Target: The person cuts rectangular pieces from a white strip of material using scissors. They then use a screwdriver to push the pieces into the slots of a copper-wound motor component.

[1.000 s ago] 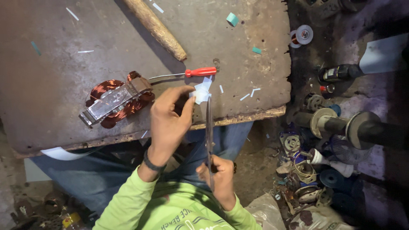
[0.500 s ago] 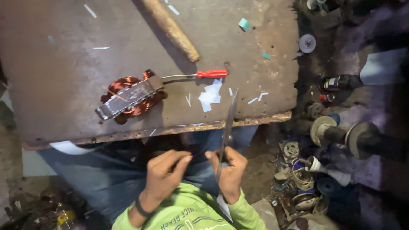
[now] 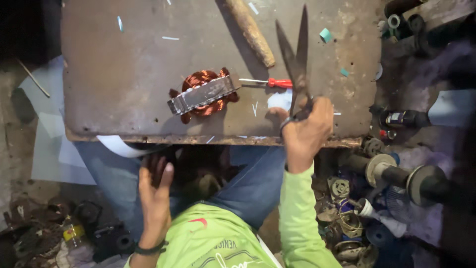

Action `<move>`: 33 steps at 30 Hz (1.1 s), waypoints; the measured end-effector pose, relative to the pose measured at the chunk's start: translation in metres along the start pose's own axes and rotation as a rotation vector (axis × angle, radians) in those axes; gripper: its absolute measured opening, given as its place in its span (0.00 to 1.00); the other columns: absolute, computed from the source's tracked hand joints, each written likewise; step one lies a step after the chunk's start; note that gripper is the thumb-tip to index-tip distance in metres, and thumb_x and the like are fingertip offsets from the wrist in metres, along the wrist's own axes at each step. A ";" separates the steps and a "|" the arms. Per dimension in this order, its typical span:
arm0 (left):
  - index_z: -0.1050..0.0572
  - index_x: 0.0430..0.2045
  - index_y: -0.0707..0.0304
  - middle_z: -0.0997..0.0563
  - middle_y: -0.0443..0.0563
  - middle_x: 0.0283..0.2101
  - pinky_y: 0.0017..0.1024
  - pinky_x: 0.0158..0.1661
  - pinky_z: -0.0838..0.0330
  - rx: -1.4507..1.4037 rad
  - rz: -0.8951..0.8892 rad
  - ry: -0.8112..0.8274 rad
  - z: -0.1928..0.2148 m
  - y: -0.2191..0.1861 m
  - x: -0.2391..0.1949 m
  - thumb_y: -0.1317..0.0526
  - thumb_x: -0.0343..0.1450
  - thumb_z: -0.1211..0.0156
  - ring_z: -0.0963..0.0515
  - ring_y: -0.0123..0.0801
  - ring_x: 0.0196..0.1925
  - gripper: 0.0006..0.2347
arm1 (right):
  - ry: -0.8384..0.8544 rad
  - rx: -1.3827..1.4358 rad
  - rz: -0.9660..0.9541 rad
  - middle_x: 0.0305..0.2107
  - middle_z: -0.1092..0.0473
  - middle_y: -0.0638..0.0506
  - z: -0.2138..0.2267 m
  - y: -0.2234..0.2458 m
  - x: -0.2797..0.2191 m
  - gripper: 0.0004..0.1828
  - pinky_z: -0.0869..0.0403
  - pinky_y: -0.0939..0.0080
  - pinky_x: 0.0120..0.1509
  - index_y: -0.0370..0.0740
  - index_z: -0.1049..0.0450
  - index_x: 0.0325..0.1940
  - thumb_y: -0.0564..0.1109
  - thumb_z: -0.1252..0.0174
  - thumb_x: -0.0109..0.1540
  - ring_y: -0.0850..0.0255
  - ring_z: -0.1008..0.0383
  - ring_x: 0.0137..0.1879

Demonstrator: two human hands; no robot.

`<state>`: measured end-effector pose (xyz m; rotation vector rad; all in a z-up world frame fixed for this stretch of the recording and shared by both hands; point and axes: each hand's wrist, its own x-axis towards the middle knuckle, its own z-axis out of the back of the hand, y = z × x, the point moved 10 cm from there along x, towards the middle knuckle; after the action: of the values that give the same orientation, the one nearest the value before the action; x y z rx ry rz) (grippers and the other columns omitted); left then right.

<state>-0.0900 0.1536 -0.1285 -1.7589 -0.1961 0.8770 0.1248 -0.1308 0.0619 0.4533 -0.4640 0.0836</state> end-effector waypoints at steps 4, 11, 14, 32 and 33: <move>0.43 0.69 0.67 0.34 0.56 0.69 0.32 0.66 0.39 -0.180 0.038 0.009 -0.021 0.001 0.011 0.65 0.72 0.40 0.33 0.37 0.70 0.29 | -0.008 0.025 -0.060 0.28 0.34 0.49 -0.009 -0.013 0.009 0.35 0.35 0.51 0.39 0.35 0.32 0.33 0.57 0.15 0.44 0.52 0.33 0.33; 0.38 0.63 0.58 0.31 0.45 0.66 0.35 0.58 0.32 -0.310 0.173 -0.071 -0.025 0.042 0.052 0.57 0.75 0.45 0.30 0.32 0.64 0.21 | -0.051 0.450 -0.254 0.30 0.34 0.60 -0.008 -0.066 -0.006 0.21 0.33 0.69 0.41 0.37 0.32 0.40 0.39 0.22 0.58 0.71 0.35 0.36; 0.38 0.63 0.55 0.26 0.43 0.61 0.35 0.55 0.33 -0.373 0.239 -0.124 -0.023 0.065 0.065 0.53 0.76 0.49 0.28 0.28 0.62 0.20 | -0.091 0.619 -0.266 0.33 0.33 0.59 -0.007 -0.074 -0.012 0.17 0.32 0.70 0.44 0.38 0.32 0.41 0.34 0.27 0.61 0.71 0.33 0.39; 0.29 0.57 0.68 0.18 0.53 0.40 0.28 0.38 0.21 -0.200 0.186 0.200 -0.020 0.039 -0.009 0.60 0.75 0.47 0.18 0.30 0.38 0.16 | -0.092 0.446 -0.112 0.33 0.34 0.55 -0.007 -0.059 -0.016 0.20 0.33 0.67 0.46 0.34 0.30 0.44 0.39 0.23 0.61 0.68 0.35 0.39; 0.29 0.57 0.68 0.18 0.53 0.40 0.28 0.38 0.21 -0.200 0.186 0.195 -0.015 0.042 -0.012 0.60 0.75 0.47 0.18 0.30 0.38 0.16 | -0.069 0.427 -0.101 0.33 0.32 0.55 -0.008 -0.056 -0.016 0.20 0.31 0.67 0.46 0.34 0.29 0.44 0.40 0.23 0.60 0.67 0.33 0.39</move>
<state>-0.1004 0.1201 -0.1579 -2.0625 0.0093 0.8331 0.1237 -0.1769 0.0259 0.8999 -0.4908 0.0699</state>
